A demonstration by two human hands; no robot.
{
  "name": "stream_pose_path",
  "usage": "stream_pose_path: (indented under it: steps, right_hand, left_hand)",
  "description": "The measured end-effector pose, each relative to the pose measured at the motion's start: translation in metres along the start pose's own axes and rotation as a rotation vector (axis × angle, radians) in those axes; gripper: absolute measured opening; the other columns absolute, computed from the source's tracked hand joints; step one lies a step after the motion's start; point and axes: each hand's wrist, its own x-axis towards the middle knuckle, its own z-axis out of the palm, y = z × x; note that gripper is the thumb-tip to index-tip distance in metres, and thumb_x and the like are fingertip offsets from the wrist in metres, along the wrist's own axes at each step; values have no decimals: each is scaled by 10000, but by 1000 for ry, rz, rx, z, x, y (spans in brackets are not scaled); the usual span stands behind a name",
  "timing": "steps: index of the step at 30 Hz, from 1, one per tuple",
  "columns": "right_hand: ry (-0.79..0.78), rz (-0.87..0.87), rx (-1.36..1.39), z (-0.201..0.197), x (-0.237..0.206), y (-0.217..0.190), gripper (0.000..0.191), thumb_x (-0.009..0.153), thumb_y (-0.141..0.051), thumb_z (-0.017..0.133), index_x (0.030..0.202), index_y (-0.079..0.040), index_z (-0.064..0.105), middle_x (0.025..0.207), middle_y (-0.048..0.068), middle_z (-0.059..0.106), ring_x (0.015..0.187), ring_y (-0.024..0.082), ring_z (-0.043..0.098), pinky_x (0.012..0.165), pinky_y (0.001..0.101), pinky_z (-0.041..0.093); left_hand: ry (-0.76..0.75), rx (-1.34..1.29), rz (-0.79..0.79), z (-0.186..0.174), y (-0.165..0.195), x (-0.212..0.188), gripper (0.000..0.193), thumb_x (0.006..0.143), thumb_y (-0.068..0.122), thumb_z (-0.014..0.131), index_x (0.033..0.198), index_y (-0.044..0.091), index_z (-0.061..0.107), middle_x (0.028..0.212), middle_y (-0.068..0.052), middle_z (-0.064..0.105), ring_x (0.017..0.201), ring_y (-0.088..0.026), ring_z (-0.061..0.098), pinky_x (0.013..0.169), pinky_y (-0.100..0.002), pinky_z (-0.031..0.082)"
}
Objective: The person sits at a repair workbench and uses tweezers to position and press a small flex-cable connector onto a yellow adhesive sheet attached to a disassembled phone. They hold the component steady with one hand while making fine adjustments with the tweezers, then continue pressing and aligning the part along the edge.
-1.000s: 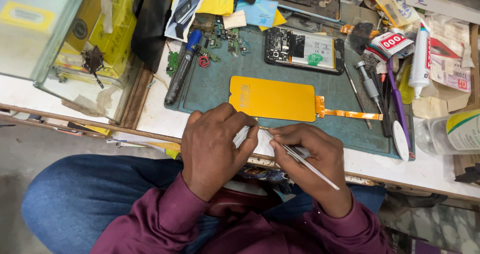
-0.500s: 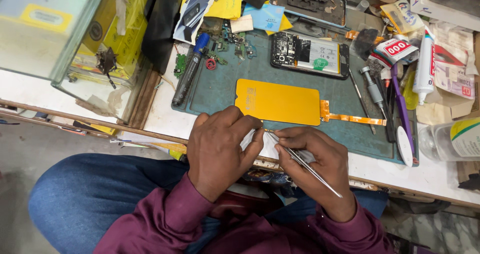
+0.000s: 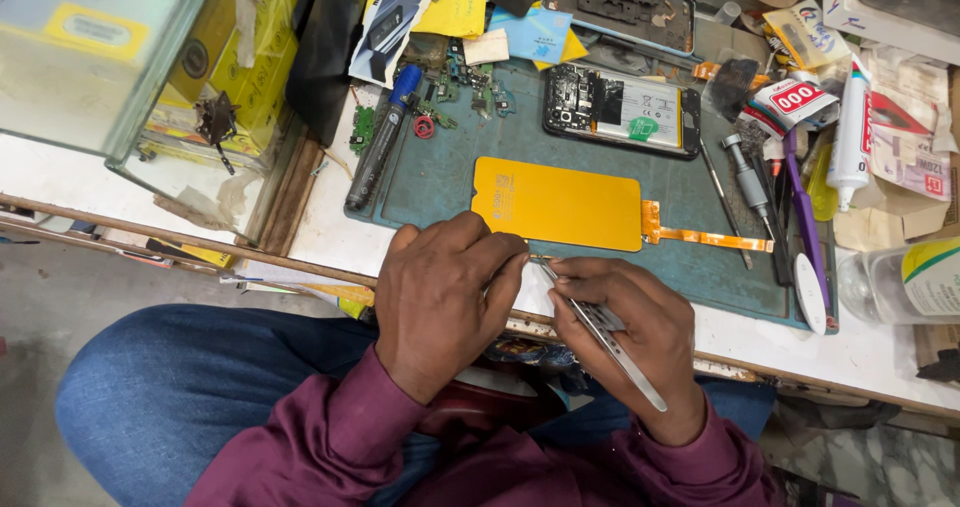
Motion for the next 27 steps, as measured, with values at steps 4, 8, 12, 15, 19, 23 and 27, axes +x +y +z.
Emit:
stream_pose_path:
  steps: [4, 8, 12, 15, 19, 23, 27]
  right_hand:
    - [1, 4, -5, 1, -1, -1, 178, 830, -52, 820, 962, -19, 705, 1062, 133, 766, 958, 219, 792, 761, 298, 630]
    - [-3, -10, -14, 1, 0, -1, 183, 820, -49, 824, 956, -18, 705, 1055, 130, 763, 948, 218, 790, 748, 296, 633]
    - [14, -52, -58, 1, -1, -1, 167, 821, -39, 829, 932, -20, 706, 1044, 125, 757, 931, 219, 780, 747, 299, 618]
    - [19, -111, -108, 3, -1, -2, 161, 824, -28, 833, 918, -22, 702, 1025, 116, 752, 906, 221, 766, 741, 291, 599]
    - [30, -143, -122, 4, 1, -3, 161, 827, -20, 836, 907, -28, 697, 942, 97, 725, 834, 208, 742, 700, 292, 580]
    - [21, -111, -111, 3, 1, -5, 164, 824, -22, 842, 910, -32, 702, 879, 85, 706, 773, 194, 719, 650, 303, 550]
    - [35, -83, -111, 4, 1, -6, 177, 827, -25, 839, 937, -28, 700, 887, 87, 707, 779, 195, 722, 645, 297, 548]
  left_hand:
    - [-13, 4, -23, 0, 1, 1, 80, 874, 209, 756, 893, 131, 753, 776, -36, 597, 744, -228, 632, 656, -410, 365]
    - [-15, -1, -34, 0, 0, 2, 85, 880, 210, 747, 887, 126, 751, 780, -36, 601, 744, -239, 628, 661, -411, 367]
    - [-19, -23, -43, 0, 0, 1, 77, 910, 210, 737, 906, 135, 755, 783, -28, 605, 754, -230, 632, 673, -406, 369]
    - [-9, -15, -38, 1, 0, 1, 86, 910, 213, 735, 899, 130, 750, 783, -30, 604, 758, -222, 635, 675, -403, 371]
    - [-9, -9, -53, 1, 1, 2, 88, 909, 216, 735, 898, 131, 754, 783, -30, 607, 754, -220, 634, 674, -400, 372]
    - [-8, -1, -62, 2, 2, 2, 87, 909, 216, 734, 900, 132, 755, 784, -28, 609, 752, -221, 633, 674, -400, 371]
    - [-35, 7, -95, 2, 2, 3, 91, 899, 223, 741, 891, 135, 763, 770, -32, 606, 710, -230, 616, 662, -402, 367]
